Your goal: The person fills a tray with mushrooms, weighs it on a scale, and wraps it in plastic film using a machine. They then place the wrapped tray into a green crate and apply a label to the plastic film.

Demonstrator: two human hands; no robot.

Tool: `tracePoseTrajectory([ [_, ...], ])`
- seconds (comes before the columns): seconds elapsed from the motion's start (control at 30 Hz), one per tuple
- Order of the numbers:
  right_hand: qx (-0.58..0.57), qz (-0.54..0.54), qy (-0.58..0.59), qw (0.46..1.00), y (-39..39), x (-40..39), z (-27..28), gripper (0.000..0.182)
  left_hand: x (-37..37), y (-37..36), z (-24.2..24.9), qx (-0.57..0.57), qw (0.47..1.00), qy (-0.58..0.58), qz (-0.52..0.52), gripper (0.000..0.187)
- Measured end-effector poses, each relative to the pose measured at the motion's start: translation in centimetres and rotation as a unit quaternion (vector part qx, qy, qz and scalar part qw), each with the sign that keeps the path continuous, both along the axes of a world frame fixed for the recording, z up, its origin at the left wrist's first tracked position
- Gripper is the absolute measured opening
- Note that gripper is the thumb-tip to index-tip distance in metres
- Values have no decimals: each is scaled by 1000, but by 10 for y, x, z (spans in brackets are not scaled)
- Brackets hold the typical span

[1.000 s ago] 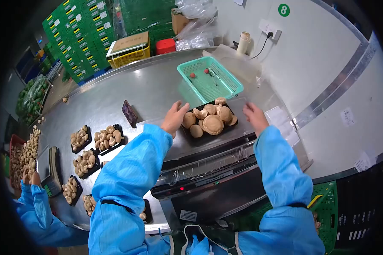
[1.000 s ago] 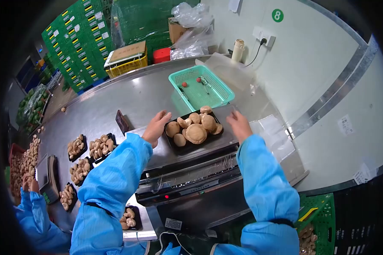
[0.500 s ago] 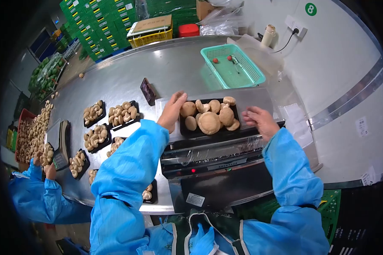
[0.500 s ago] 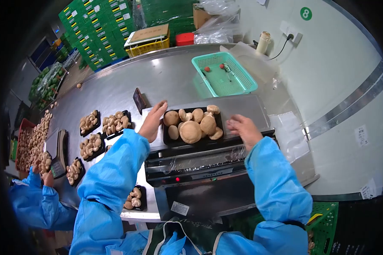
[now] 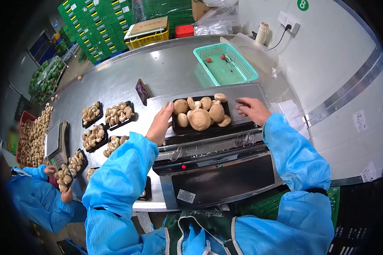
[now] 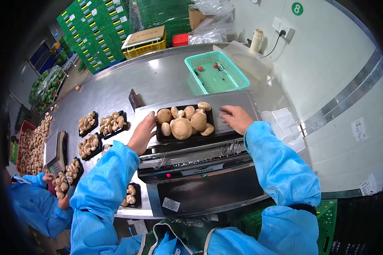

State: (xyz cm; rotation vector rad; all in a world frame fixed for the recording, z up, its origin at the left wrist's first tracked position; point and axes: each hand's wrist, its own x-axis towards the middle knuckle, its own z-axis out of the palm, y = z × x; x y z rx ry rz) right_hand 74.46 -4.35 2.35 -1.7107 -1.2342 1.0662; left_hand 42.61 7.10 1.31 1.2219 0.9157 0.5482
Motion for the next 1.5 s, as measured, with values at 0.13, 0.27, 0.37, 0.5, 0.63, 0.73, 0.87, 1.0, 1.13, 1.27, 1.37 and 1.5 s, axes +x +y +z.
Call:
tracePoseTrajectory([
  [0.13, 102, 121, -187, 970, -27, 17, -3, 30, -3, -22, 15, 40, 998, 52, 1, 67],
  [0.27, 157, 297, -437, 834, -65, 38, 13, 40, -57, -27, 21, 498, 841, 204, -45, 35],
  [0.37, 163, 365, -523, 752, -75, 37, 16, 46, -79, -42, 29, 611, 709, 274, -219, 39],
  [0.5, 215, 429, -534, 696, -56, 27, 4, 38, -61, -45, 20, 655, 589, 301, -366, 46],
  [0.63, 159, 322, -242, 901, -50, 18, -26, 19, -57, -33, 3, 654, 596, 286, -367, 47],
  [0.73, 102, 167, 34, 980, -60, 6, -16, 5, -71, -34, -9, 625, 650, 265, -340, 35],
  [0.87, 35, -9, 400, 916, -72, -7, -25, 6, -77, -37, -10, 599, 716, 210, -291, 17],
  [1.0, 57, -41, 458, 886, -79, -3, -24, 6, -72, -49, -1, 386, 895, 120, -188, 4],
  [1.13, 47, -43, 443, 894, -125, 9, 22, 8, -85, -80, 29, 62, 994, -74, -40, 5],
  [1.27, 232, -23, 390, 891, -147, 29, 100, 11, -88, -98, 117, 229, 952, -204, 5, 8],
  [1.37, 439, 8, 310, 843, -87, 13, 150, 5, -63, -59, 165, 478, 857, -192, 23, 9],
  [1.5, 427, 81, -358, 826, 21, 34, 109, 43, -11, 38, 138, 748, 647, 99, -107, 41],
])
